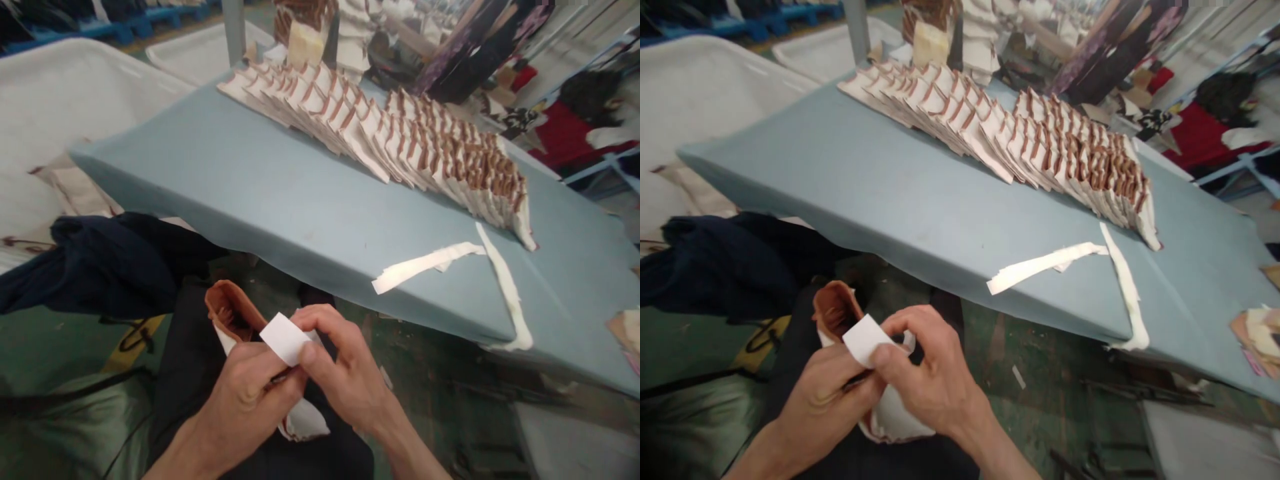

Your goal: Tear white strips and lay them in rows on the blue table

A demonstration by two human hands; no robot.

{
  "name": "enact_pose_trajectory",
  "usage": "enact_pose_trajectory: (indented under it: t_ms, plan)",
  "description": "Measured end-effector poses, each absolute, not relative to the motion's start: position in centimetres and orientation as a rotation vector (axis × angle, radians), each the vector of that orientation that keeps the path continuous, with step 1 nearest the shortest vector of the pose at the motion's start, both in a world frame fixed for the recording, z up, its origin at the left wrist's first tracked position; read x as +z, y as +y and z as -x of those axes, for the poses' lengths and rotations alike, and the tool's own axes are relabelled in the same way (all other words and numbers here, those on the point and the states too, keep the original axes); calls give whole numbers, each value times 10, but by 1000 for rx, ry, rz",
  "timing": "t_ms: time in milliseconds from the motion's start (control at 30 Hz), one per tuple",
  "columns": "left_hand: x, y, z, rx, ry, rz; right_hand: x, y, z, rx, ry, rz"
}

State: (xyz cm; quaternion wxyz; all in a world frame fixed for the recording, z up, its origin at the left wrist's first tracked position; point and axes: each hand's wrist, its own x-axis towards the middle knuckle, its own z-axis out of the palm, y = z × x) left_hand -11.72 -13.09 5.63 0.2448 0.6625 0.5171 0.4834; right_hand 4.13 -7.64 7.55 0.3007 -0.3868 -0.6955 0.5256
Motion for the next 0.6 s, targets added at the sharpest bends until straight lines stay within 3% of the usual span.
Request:
enact_pose_trajectory:
  t_ms: [600]
  plan:
    - [53, -137, 107, 1192, 1417, -1689, 70, -91, -16, 1770, -1192, 1217]
